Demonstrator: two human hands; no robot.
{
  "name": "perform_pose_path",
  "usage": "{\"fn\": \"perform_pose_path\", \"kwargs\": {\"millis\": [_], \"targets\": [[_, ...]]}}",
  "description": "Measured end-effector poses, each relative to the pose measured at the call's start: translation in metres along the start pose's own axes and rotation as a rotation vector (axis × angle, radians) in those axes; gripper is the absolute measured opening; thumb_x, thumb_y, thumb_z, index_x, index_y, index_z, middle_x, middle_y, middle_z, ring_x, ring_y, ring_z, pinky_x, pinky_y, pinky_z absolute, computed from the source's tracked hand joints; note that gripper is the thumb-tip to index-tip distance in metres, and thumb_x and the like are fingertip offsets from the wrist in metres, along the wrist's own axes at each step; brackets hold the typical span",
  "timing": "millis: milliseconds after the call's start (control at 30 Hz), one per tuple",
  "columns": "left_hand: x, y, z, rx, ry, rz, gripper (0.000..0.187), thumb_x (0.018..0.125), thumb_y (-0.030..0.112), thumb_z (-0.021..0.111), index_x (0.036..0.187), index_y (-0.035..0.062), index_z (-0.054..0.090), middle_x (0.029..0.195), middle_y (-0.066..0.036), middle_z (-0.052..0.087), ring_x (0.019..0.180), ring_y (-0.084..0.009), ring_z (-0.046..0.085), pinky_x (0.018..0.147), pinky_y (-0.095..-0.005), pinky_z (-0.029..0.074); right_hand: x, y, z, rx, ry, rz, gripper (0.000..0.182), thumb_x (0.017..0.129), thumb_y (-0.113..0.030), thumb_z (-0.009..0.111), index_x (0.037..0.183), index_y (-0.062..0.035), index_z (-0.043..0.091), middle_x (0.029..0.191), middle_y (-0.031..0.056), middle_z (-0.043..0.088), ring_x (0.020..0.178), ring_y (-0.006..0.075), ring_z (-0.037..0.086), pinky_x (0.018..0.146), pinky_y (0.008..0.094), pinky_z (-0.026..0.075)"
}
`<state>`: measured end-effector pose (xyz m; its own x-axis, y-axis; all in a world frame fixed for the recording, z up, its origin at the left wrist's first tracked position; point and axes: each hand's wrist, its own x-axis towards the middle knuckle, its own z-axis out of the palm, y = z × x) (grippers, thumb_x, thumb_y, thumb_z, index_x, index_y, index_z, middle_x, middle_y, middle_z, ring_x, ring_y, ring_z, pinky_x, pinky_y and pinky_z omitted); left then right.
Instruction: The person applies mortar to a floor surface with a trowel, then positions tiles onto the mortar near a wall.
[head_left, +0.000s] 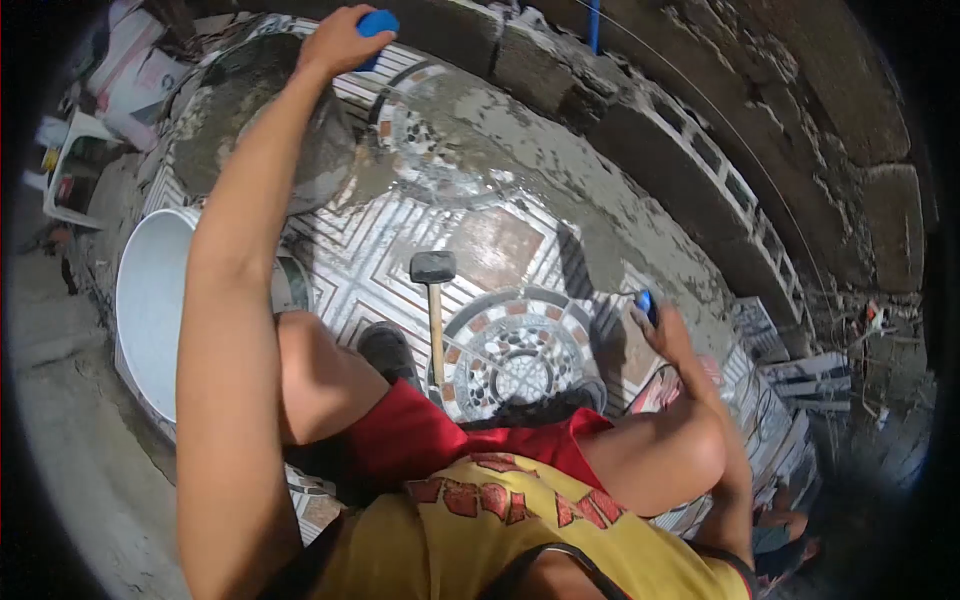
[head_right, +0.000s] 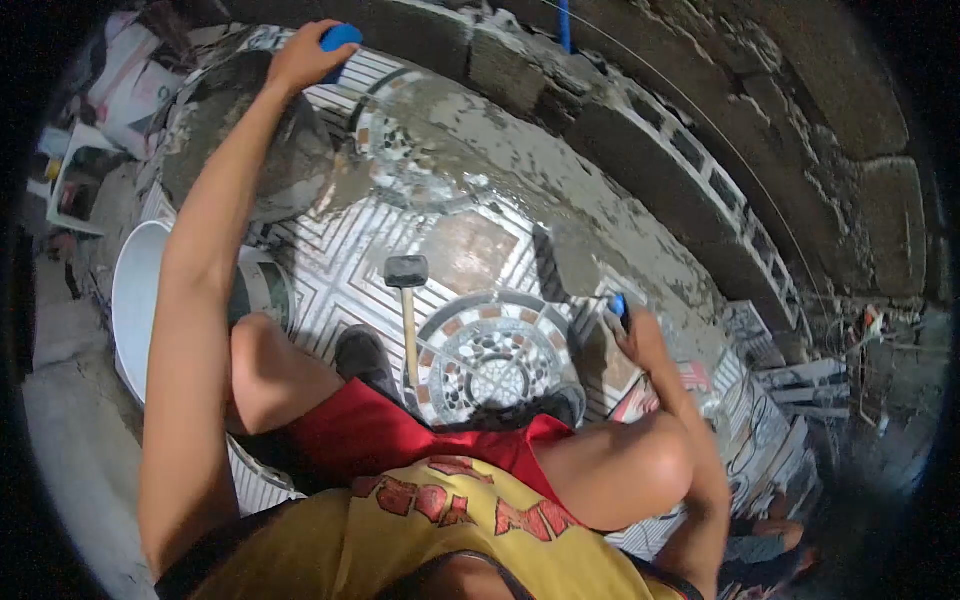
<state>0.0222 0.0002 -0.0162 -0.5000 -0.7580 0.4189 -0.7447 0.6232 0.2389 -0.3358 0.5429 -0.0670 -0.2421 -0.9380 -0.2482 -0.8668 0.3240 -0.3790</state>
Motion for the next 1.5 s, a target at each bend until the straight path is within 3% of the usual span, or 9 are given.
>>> {"fn": "perform_pose_path", "kwargs": {"millis": [133, 367, 633, 733, 1033, 1133, 1200, 1400, 1500], "targets": [[0.001, -0.001, 0.000, -0.015, 0.034, -0.024, 0.062, 0.073, 0.055, 0.065, 0.119, 0.0138, 0.059, 0.114, -0.014, 0.059, 0.104, -0.0322, 0.058, 0.087, -0.0430, 0.047, 0.125, -0.080, -0.009, -0.045, -0.136, -0.255, 0.037, 0.088, -0.032, 0.054, 0.106, -0.0003, 0.052, 0.085, 0.0277, 0.060, 0.080, 0.0465, 0.056, 0.069, 0.0518, 0.044], [-0.003, 0.003, -0.006, -0.083, 0.045, -0.050, 0.062, 0.073, 0.054, 0.066, 0.117, 0.0117, 0.059, 0.111, -0.015, 0.060, 0.102, -0.0325, 0.059, 0.086, -0.0418, 0.047, 0.241, -0.195, 0.088, 0.001, -0.110, -0.221, 0.031, 0.085, -0.027, 0.054, 0.095, 0.0030, 0.057, 0.089, 0.0279, 0.062, 0.086, 0.0456, 0.059, 0.075, 0.0503, 0.048], [-0.002, 0.001, -0.004, -0.087, 0.092, -0.050, 0.064, 0.071, 0.056, 0.066, 0.116, 0.0107, 0.060, 0.110, -0.015, 0.060, 0.100, -0.0326, 0.059, 0.084, -0.0428, 0.048, 0.310, -0.178, 0.101, 0.081, 0.031, 0.008, 0.026, 0.078, -0.022, 0.061, 0.086, 0.0028, 0.064, 0.087, 0.0267, 0.064, 0.086, 0.0434, 0.062, 0.075, 0.0489, 0.050], [-0.002, 0.006, -0.011, -0.088, 0.018, -0.077, 0.064, 0.072, 0.057, 0.066, 0.116, 0.0108, 0.060, 0.111, -0.015, 0.060, 0.101, -0.0333, 0.059, 0.084, -0.0434, 0.048, 0.294, -0.203, 0.098, -0.035, 0.028, -0.120, 0.025, 0.079, -0.021, 0.059, 0.085, 0.0027, 0.065, 0.089, 0.0270, 0.064, 0.088, 0.0433, 0.061, 0.078, 0.0485, 0.049], [0.000, 0.008, -0.012, -0.094, 0.043, -0.067, 0.061, 0.072, 0.054, 0.066, 0.114, 0.0103, 0.061, 0.110, -0.016, 0.060, 0.100, -0.0332, 0.059, 0.084, -0.0426, 0.047, 0.318, -0.204, 0.096, 0.119, -0.017, 0.083, 0.030, 0.082, -0.022, 0.055, 0.095, 0.0023, 0.065, 0.101, 0.0258, 0.063, 0.096, 0.0416, 0.061, 0.082, 0.0474, 0.048], [0.002, 0.008, -0.012, -0.130, 0.023, -0.081, 0.060, 0.072, 0.053, 0.066, 0.113, 0.0095, 0.061, 0.108, -0.015, 0.061, 0.099, -0.0333, 0.059, 0.083, -0.0420, 0.047, 0.323, -0.218, 0.101, 0.009, -0.049, -0.061, 0.030, 0.082, -0.022, 0.055, 0.099, 0.0003, 0.065, 0.108, 0.0245, 0.061, 0.102, 0.0392, 0.060, 0.085, 0.0459, 0.048], [0.002, 0.010, -0.013, -0.125, 0.039, -0.073, 0.060, 0.072, 0.052, 0.066, 0.113, 0.0087, 0.062, 0.107, -0.015, 0.061, 0.098, -0.0330, 0.060, 0.083, -0.0416, 0.047, 0.333, -0.226, 0.092, 0.056, -0.140, 0.103, 0.031, 0.082, -0.022, 0.054, 0.103, -0.0006, 0.065, 0.112, 0.0240, 0.060, 0.106, 0.0375, 0.058, 0.089, 0.0443, 0.048], [0.001, 0.014, -0.017, -0.127, 0.018, -0.084, 0.058, 0.072, 0.051, 0.067, 0.111, 0.0076, 0.062, 0.105, -0.016, 0.061, 0.096, -0.0335, 0.060, 0.081, -0.0409, 0.047, 0.376, -0.233, 0.103, 0.103, 0.014, -0.075, 0.031, 0.080, -0.020, 0.053, 0.094, 0.0041, 0.065, 0.099, 0.0269, 0.063, 0.097, 0.0418, 0.060, 0.082, 0.0460, 0.049], [0.001, 0.019, -0.022, -0.162, 0.011, -0.089, 0.058, 0.072, 0.050, 0.067, 0.111, 0.0074, 0.062, 0.105, -0.016, 0.061, 0.095, -0.0335, 0.060, 0.081, -0.0406, 0.047, 0.401, -0.245, 0.117, 0.173, 0.046, 0.032, 0.033, 0.080, -0.024, 0.052, 0.091, 0.0046, 0.066, 0.100, 0.0265, 0.062, 0.097, 0.0410, 0.060, 0.082, 0.0456, 0.049]]}}
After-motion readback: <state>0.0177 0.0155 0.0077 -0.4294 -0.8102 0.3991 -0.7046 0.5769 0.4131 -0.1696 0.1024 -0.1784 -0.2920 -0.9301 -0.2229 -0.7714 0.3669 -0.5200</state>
